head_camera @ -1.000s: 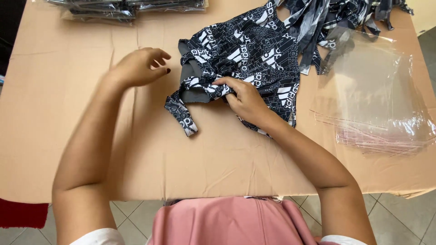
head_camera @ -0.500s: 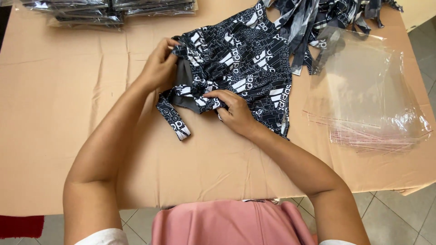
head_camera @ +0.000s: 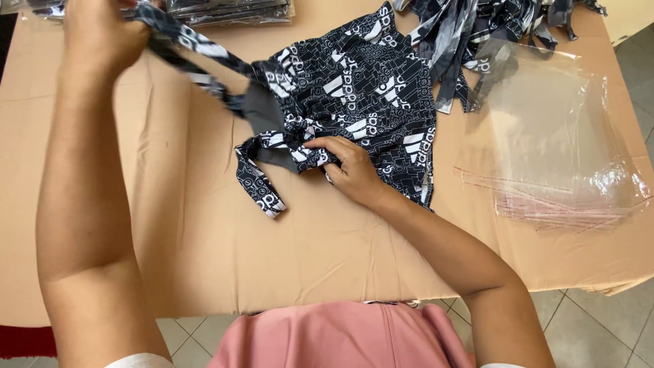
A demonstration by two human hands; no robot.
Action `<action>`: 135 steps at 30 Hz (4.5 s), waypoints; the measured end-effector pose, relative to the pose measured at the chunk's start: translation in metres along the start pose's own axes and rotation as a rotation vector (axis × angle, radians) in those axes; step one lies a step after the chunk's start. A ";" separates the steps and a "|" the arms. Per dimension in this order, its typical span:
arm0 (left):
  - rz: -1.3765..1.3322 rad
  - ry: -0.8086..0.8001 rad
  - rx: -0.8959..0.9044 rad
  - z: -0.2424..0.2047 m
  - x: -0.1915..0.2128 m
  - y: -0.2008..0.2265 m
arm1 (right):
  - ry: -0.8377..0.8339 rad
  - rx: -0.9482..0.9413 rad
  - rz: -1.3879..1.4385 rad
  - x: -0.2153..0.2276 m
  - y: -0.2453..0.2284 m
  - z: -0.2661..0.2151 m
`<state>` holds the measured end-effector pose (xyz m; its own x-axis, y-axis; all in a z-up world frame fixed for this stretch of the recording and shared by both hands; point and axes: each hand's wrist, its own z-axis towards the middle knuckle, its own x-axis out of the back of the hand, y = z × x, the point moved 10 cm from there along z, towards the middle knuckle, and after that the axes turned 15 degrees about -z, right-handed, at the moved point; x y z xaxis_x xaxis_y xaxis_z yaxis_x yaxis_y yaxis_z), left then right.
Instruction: Fold a patterned garment and place it inside a clear plastic packaging bag.
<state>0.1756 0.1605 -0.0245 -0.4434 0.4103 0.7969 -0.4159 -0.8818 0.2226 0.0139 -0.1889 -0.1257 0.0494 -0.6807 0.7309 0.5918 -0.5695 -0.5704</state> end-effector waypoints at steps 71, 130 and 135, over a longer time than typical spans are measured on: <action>-0.250 -0.360 -0.098 -0.101 -0.110 0.230 | 0.046 -0.443 -0.668 0.132 0.072 -0.039; -0.353 -0.521 0.214 -0.059 -0.141 0.200 | -0.461 -0.532 -0.851 0.049 0.100 0.035; -0.390 -0.596 0.157 -0.094 -0.054 0.205 | -0.435 -0.304 -0.702 0.021 0.044 0.025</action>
<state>0.0396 -0.0202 -0.0747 0.2400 0.5448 0.8035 -0.3171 -0.7382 0.5953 0.0617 -0.2171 -0.1257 0.0932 0.0730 0.9930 0.3641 -0.9307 0.0343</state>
